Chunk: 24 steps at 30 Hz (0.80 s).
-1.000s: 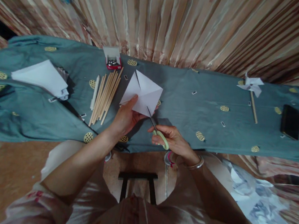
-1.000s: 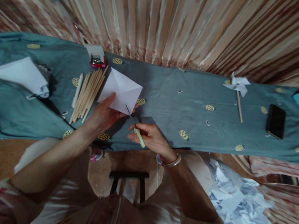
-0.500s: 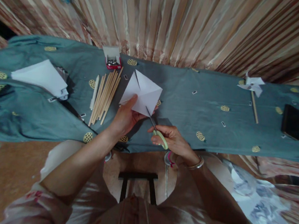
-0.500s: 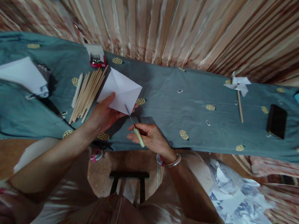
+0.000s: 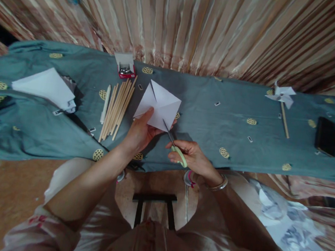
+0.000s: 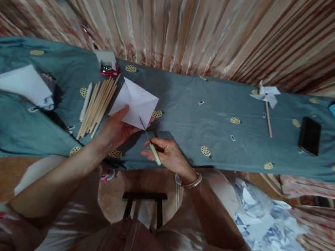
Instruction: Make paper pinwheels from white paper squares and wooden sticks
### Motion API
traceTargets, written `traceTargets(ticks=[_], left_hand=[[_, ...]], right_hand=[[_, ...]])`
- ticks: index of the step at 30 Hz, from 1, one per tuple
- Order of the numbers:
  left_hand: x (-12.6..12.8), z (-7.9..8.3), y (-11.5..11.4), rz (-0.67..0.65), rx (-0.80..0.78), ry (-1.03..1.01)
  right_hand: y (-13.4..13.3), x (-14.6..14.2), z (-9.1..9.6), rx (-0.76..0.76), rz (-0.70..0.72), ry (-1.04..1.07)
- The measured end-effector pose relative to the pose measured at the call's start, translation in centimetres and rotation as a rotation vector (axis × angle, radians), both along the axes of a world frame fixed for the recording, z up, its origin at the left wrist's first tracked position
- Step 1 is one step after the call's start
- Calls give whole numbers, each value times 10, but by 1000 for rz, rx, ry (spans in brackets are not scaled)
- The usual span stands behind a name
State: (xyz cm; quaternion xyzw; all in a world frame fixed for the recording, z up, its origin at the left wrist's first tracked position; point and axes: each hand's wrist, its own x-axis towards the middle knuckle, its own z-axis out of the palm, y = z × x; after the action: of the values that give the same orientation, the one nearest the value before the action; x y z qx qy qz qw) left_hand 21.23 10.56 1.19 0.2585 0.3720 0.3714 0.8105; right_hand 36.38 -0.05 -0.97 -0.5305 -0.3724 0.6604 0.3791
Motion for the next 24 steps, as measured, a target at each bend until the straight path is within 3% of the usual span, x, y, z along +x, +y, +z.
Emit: traceTargets(ticks=[24], left_hand=[[2,-10,-5,-44,6,-80]], right_hand=[[3,-1,4,-9,-43,-26]])
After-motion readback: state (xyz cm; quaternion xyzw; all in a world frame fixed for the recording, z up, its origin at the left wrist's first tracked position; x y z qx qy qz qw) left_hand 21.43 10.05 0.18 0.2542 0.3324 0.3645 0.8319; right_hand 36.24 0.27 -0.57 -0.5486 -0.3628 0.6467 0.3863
